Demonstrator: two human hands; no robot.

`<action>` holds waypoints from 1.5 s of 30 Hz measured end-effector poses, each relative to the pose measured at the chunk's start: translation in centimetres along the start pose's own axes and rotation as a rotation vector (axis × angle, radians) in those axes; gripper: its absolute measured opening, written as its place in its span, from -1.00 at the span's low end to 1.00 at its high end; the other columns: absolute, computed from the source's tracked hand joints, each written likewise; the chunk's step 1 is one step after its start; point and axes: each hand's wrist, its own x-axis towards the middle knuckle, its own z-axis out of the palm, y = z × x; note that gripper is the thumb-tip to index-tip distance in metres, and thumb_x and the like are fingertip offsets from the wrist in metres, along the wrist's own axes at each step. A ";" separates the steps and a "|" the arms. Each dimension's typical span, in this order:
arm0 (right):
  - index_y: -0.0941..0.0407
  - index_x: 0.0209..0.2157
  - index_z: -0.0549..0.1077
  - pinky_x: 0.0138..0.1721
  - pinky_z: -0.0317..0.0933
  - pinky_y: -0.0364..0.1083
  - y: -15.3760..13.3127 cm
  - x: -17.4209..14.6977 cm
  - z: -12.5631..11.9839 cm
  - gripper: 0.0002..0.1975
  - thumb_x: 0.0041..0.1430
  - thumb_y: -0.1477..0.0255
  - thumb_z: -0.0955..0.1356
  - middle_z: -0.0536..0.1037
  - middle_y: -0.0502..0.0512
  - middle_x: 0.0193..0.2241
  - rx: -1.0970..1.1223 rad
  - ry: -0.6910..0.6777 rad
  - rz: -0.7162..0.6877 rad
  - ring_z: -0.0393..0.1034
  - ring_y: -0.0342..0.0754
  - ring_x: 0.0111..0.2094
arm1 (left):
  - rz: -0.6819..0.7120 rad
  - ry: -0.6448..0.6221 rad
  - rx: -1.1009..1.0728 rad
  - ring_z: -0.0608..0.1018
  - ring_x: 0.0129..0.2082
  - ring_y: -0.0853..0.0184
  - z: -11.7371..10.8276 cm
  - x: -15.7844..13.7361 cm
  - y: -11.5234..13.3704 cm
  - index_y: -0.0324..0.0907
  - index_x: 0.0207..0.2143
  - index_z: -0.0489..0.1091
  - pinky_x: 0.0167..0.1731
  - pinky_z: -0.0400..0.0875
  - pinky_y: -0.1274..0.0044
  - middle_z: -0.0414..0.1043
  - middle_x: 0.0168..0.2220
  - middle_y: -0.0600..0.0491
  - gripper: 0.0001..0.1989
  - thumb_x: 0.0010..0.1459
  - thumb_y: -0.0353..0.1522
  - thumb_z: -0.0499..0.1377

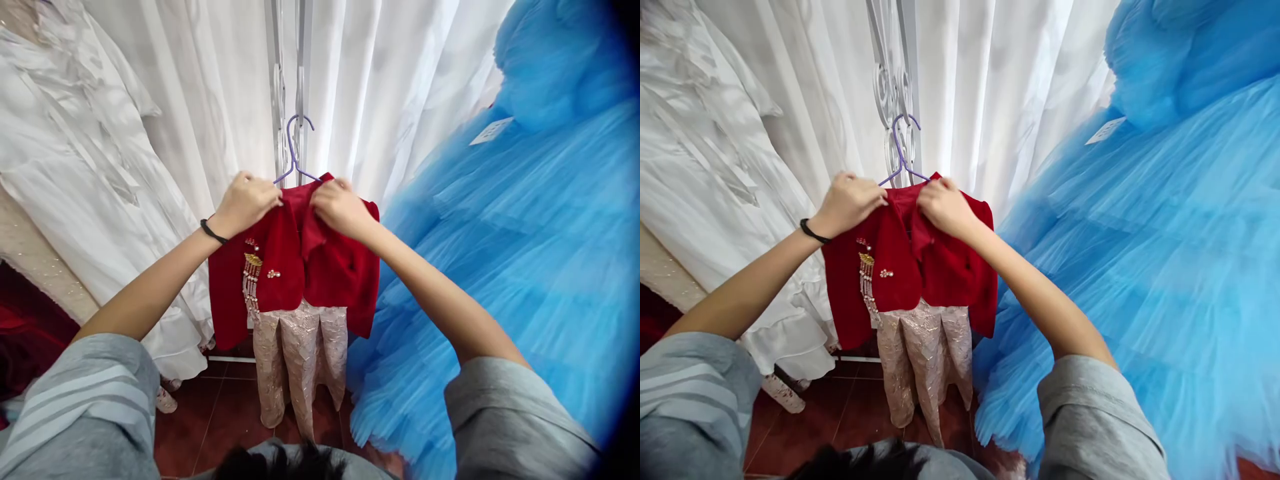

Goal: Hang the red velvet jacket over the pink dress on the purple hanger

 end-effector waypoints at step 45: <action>0.24 -0.02 0.46 0.21 0.14 0.21 -15.2 -22.6 8.8 -0.59 0.27 0.25 0.24 0.48 0.47 0.03 0.602 -0.093 1.503 0.33 0.27 0.16 | -0.474 0.128 -0.265 0.52 -0.04 0.08 0.0 -6.7 3.3 -0.12 -0.11 0.45 0.04 0.36 0.24 0.50 -0.11 -0.12 -0.69 0.33 -0.22 -0.03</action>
